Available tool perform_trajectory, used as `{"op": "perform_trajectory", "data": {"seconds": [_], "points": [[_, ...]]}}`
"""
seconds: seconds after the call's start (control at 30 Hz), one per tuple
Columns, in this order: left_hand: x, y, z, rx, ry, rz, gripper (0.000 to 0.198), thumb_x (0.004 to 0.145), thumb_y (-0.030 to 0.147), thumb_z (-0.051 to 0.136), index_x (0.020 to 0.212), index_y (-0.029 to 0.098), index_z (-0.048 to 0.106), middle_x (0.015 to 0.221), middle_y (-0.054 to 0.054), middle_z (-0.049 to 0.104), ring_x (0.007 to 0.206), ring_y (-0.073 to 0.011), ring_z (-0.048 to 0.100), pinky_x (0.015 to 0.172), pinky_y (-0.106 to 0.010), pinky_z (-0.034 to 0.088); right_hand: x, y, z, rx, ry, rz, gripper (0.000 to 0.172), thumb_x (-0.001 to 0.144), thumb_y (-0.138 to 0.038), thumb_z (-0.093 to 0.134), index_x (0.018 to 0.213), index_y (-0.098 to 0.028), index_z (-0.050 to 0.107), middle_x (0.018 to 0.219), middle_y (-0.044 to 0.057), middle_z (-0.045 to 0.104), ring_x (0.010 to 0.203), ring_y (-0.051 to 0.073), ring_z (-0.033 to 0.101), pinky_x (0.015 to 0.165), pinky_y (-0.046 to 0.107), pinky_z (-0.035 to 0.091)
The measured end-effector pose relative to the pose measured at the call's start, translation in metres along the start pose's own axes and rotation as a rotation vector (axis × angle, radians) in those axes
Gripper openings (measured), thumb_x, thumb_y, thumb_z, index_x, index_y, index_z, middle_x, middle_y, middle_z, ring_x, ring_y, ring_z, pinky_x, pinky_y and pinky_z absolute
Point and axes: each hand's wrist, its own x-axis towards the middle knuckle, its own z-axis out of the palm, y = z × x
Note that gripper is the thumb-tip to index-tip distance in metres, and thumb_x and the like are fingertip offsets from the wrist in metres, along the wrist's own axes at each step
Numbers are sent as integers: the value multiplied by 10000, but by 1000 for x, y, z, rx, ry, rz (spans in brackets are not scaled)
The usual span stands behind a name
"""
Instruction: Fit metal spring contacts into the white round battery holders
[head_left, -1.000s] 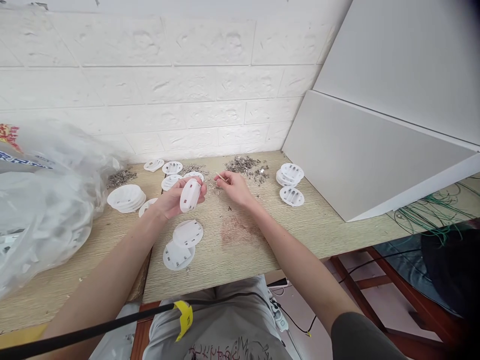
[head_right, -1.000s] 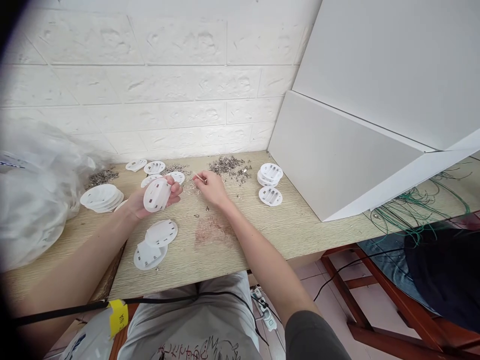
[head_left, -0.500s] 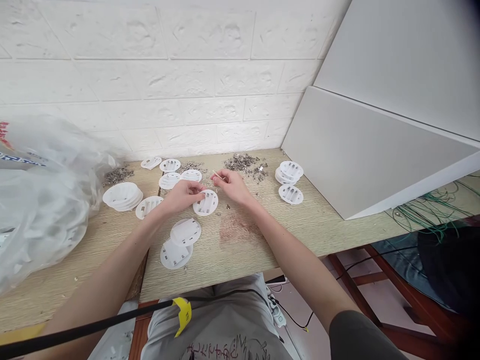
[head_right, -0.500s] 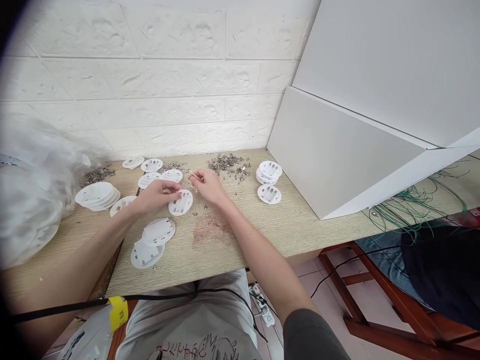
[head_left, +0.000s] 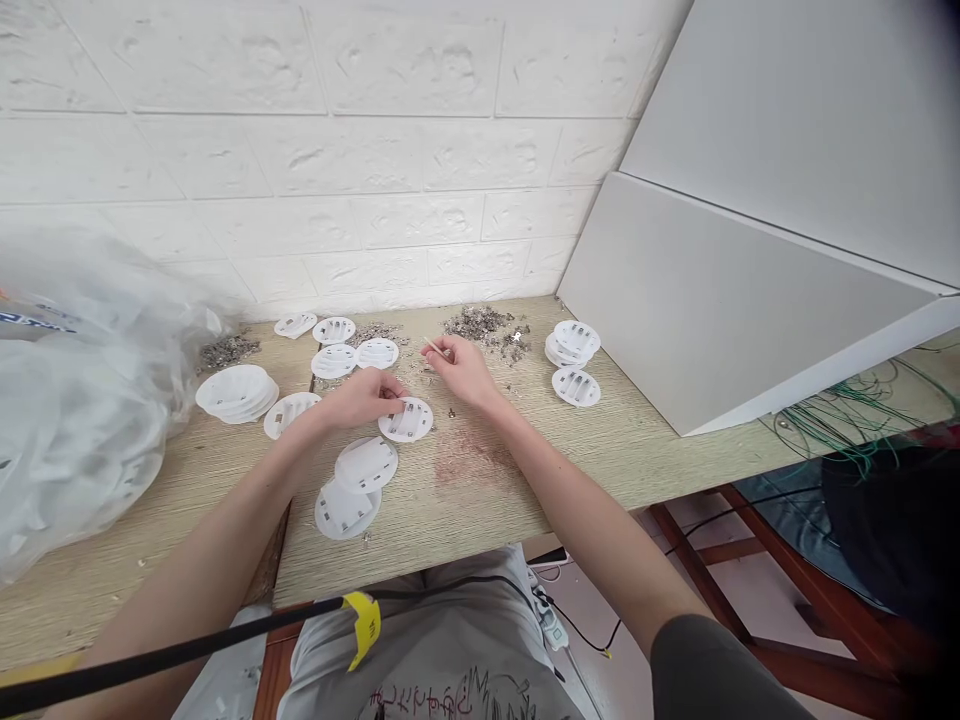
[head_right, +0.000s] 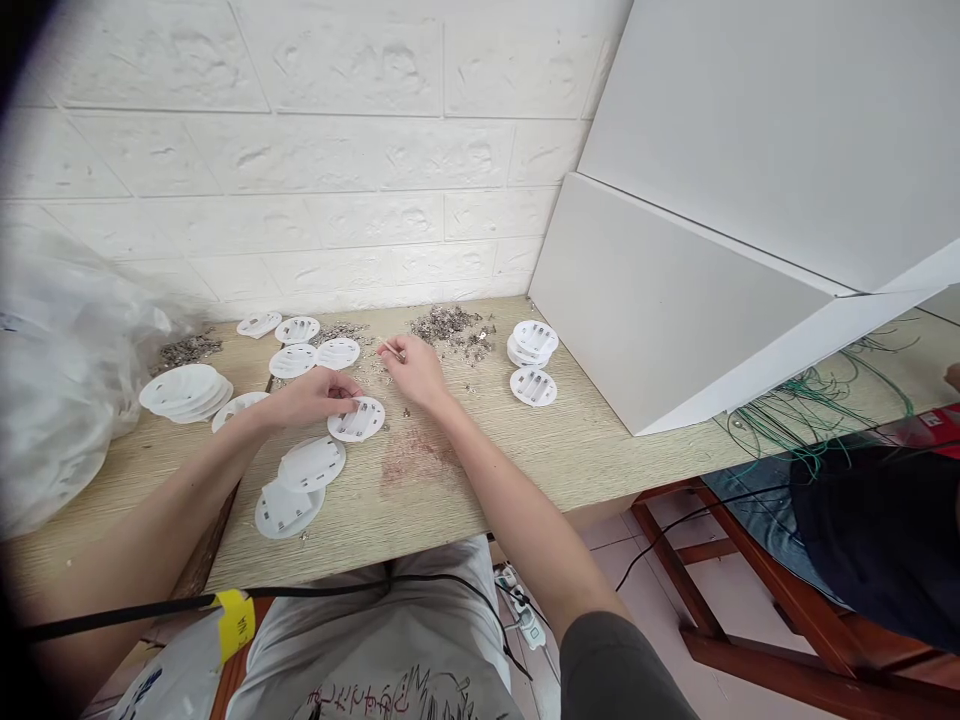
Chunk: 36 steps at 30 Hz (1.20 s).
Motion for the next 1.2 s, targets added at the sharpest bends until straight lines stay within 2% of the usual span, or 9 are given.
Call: {"op": "perform_trajectory", "data": {"seconds": [0.17,0.47,0.63,0.73,0.87,0.97,1.07,1.17,1.2], "points": [[5,-2,-3,15,-55,7,193,672,307,605,719,151,708,636,-5,610,583,-118,463,555,-251,332,1,1,1,-54,18,-4,164,893,-213,527,909,-148,677,980,58,660,878,163,567,783,302,415],[4,-5,5,30,35,-32,162,624,297,610,699,166,668,593,11,542,560,-124,451,550,-265,325,0,-4,6,-106,-6,-24,153,905,-226,553,822,-140,648,862,34,625,787,144,501,728,276,361],[3,-7,9,40,94,6,146,627,286,602,736,188,602,656,18,543,609,-141,489,582,-273,358,-5,-11,7,-52,-110,-26,152,906,-207,535,830,-132,643,751,-7,593,654,112,446,644,258,324],[2,-7,8,35,76,29,123,640,275,587,732,196,565,634,30,515,601,-139,471,578,-274,355,-9,-15,8,-55,-192,-106,161,909,-216,524,832,-137,641,738,-11,609,653,107,461,633,247,312],[-1,-7,9,16,91,56,141,650,295,586,741,187,574,655,22,537,625,-142,478,598,-279,363,-11,-13,7,-207,-273,-199,186,916,-253,517,848,-148,656,779,9,645,677,116,493,616,246,293],[-1,-7,12,-33,172,32,207,679,353,594,778,173,611,648,19,537,613,-137,466,590,-276,353,-10,-8,5,-303,-309,-225,214,923,-321,546,897,-151,673,801,18,658,675,120,493,608,250,287],[-2,-4,11,-114,279,-12,305,707,445,620,811,160,639,669,3,572,610,-133,466,580,-271,356,-7,-5,6,-216,-318,-227,228,907,-317,593,1031,-148,680,904,35,691,725,122,527,646,244,333],[-11,6,2,-167,309,-16,449,688,547,687,911,158,682,802,-39,677,690,-157,543,621,-281,419,-5,-3,7,27,-283,-164,240,886,-270,623,1071,-124,670,960,51,691,777,124,563,674,234,385],[-18,10,-2,-152,351,-23,490,677,577,703,949,169,696,830,-44,695,706,-167,559,629,-287,435,-4,-3,7,110,-278,-128,228,888,-252,613,1062,-116,668,951,52,687,772,121,568,667,231,396]]}}
